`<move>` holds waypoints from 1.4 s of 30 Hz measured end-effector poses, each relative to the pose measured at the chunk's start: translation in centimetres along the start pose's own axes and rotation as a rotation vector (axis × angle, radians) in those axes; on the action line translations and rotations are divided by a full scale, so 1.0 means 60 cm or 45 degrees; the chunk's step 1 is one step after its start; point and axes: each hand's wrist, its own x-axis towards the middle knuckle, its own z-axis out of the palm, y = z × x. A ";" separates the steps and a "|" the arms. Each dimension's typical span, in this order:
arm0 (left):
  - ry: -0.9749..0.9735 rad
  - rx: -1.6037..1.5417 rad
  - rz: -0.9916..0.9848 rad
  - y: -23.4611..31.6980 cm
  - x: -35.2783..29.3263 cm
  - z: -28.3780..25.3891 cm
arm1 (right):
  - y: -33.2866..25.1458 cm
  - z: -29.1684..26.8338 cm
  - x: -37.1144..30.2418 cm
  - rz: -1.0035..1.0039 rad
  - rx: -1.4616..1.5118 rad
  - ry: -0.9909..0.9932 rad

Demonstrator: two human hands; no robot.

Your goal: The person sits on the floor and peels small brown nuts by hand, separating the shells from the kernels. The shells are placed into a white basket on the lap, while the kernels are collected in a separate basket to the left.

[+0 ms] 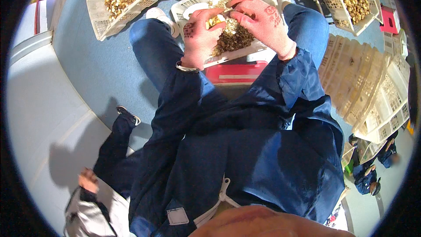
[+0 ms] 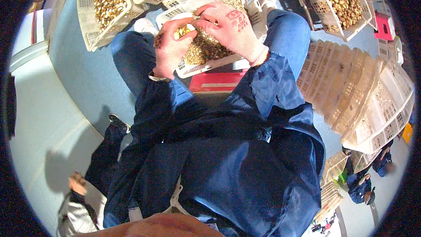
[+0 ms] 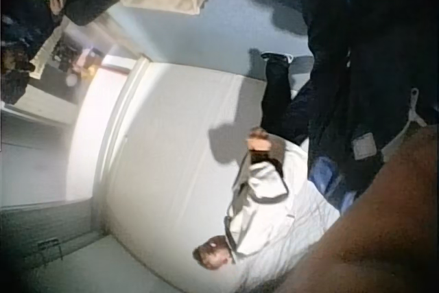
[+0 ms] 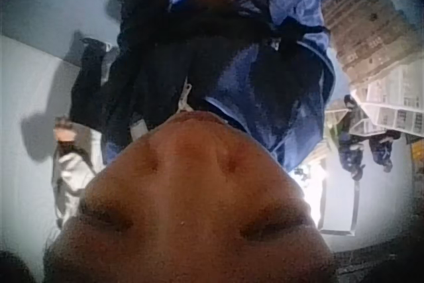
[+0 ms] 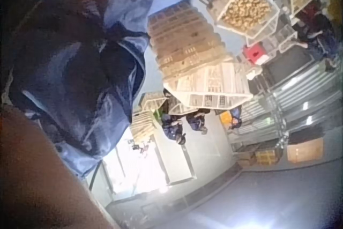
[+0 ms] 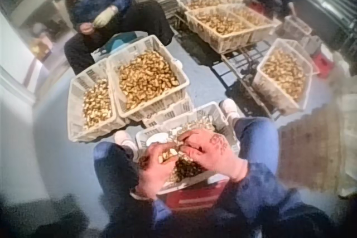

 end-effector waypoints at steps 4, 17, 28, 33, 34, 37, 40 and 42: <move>-0.115 -0.319 -0.304 0.008 0.004 -0.007 | -0.016 -0.004 0.001 0.264 0.177 -0.067; -0.426 -1.359 -0.824 0.002 0.005 -0.027 | -0.008 -0.003 0.004 0.295 0.139 0.064; -0.289 -1.316 -0.852 0.023 0.013 -0.031 | -0.016 -0.005 0.007 0.155 0.108 0.120; -0.050 -0.615 -0.431 -0.002 0.006 -0.006 | -0.017 -0.009 0.005 0.414 0.146 0.003; -0.011 -0.334 -0.288 -0.001 0.006 -0.005 | -0.017 -0.010 0.005 0.372 0.163 -0.019; 0.096 -0.140 0.008 0.006 0.008 0.001 | -0.016 -0.007 0.004 0.247 0.172 -0.068; 0.089 -0.049 0.089 0.006 0.006 0.001 | -0.008 -0.003 0.003 0.136 0.104 -0.090; 0.057 0.004 0.105 0.007 0.005 -0.001 | -0.004 -0.004 0.001 0.077 0.066 -0.124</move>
